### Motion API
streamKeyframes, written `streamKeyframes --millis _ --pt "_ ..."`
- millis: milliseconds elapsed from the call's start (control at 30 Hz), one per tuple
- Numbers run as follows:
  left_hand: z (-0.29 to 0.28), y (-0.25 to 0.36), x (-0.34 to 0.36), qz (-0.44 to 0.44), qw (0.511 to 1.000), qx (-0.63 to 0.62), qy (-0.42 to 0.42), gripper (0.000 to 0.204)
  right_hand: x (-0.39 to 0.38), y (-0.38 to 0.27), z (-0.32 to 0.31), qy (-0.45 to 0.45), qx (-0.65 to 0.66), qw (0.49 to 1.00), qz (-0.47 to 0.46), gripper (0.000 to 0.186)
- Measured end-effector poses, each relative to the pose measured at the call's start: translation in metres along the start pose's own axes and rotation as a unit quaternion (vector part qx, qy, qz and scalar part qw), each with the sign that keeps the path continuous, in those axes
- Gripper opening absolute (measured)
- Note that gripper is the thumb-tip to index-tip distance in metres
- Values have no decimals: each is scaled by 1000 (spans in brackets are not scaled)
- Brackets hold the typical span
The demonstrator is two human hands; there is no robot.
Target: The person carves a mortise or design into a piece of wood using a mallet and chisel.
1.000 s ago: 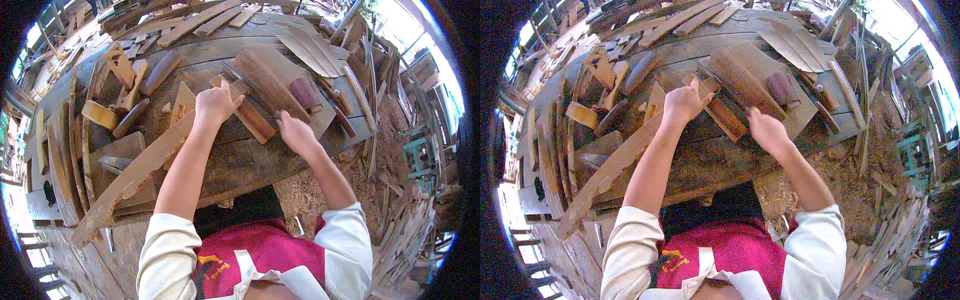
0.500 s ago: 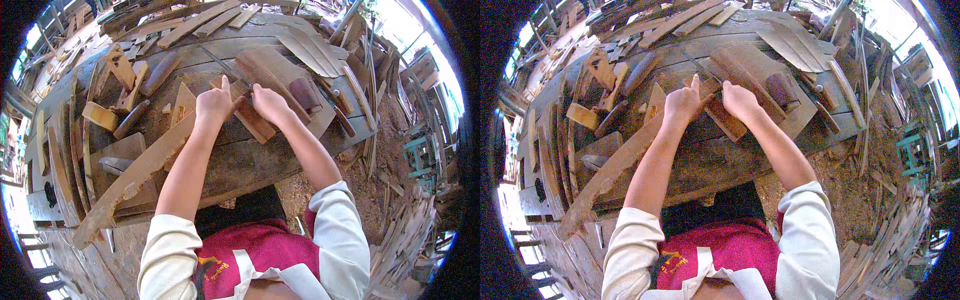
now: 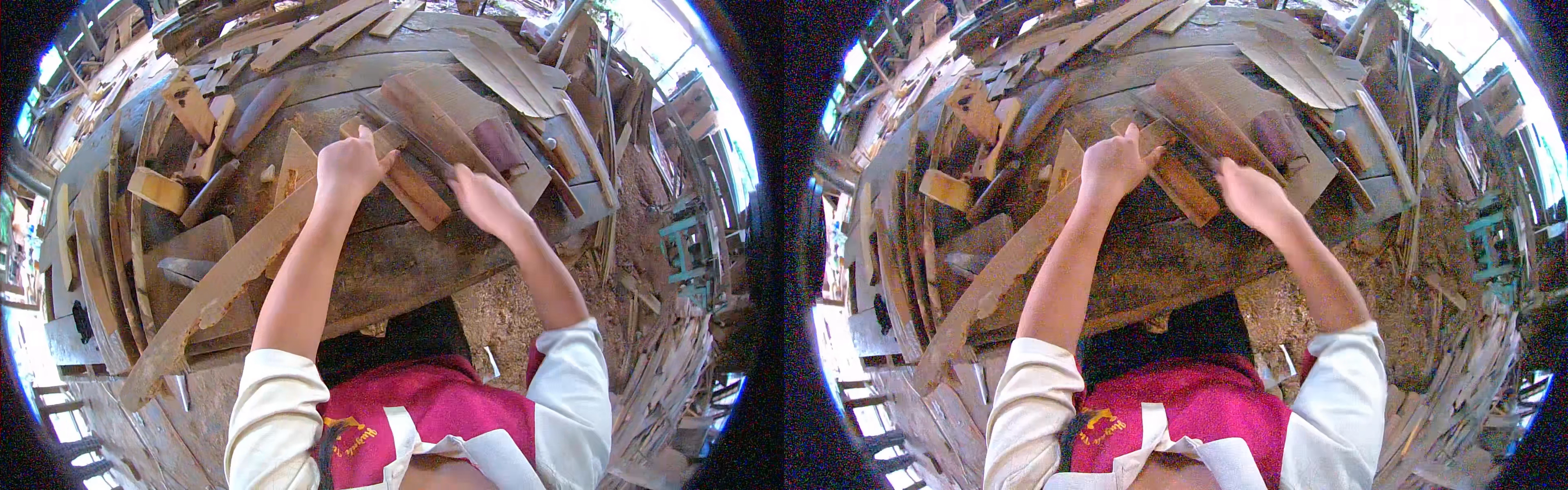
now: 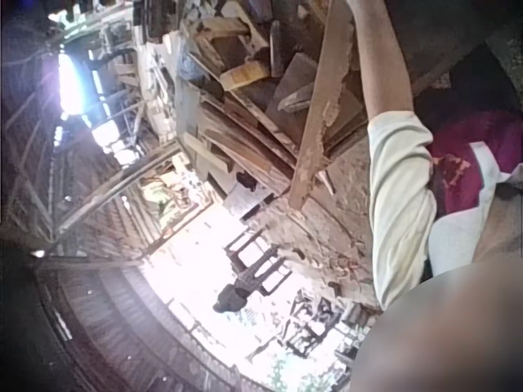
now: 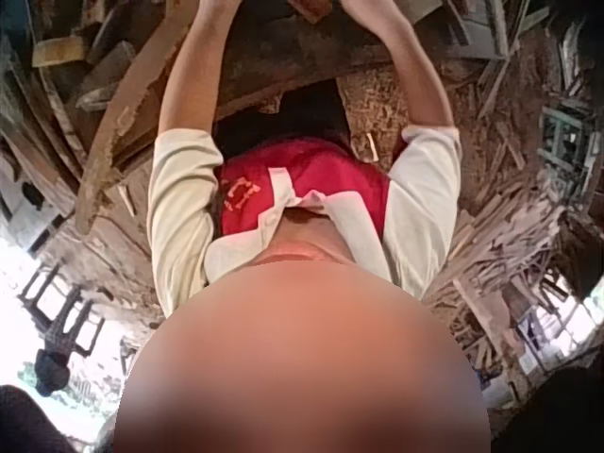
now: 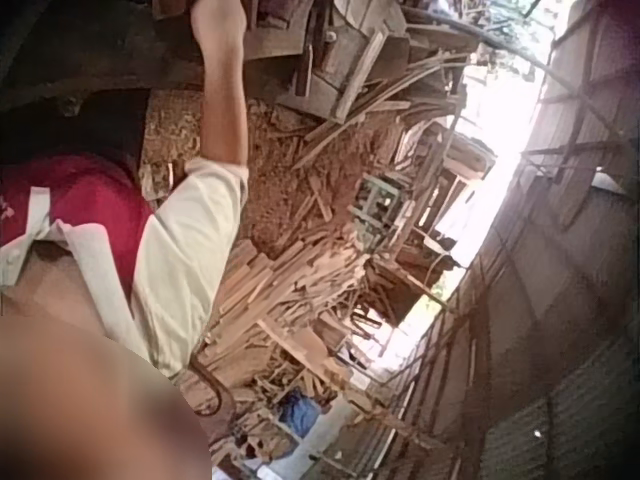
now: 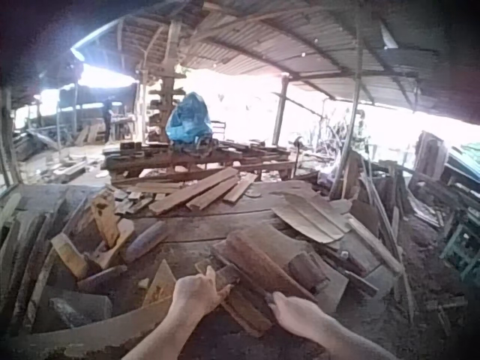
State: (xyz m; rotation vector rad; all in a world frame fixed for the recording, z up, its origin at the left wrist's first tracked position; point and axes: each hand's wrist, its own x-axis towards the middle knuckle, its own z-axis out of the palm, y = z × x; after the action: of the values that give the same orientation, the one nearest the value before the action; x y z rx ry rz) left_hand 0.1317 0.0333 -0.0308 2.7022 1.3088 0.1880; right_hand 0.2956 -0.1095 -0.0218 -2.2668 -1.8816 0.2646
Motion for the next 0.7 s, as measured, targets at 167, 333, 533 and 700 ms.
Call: streamKeyframes --millis 167,333,533,700 --pt "-5 4 -1 -14 1000 23 -12 74 71 -20 15 -7 2 1000 9 24" --pt "3 -1 -2 -8 1000 13 19 73 26 -9 12 -11 2 999 33 25" --pt "-2 -4 -3 -13 1000 -11 3 71 -55 5 -12 -64 -8 990 125 23" --pt "5 -4 -1 4 999 -11 41 67 -15 2 -8 -5 -3 1000 20 23"
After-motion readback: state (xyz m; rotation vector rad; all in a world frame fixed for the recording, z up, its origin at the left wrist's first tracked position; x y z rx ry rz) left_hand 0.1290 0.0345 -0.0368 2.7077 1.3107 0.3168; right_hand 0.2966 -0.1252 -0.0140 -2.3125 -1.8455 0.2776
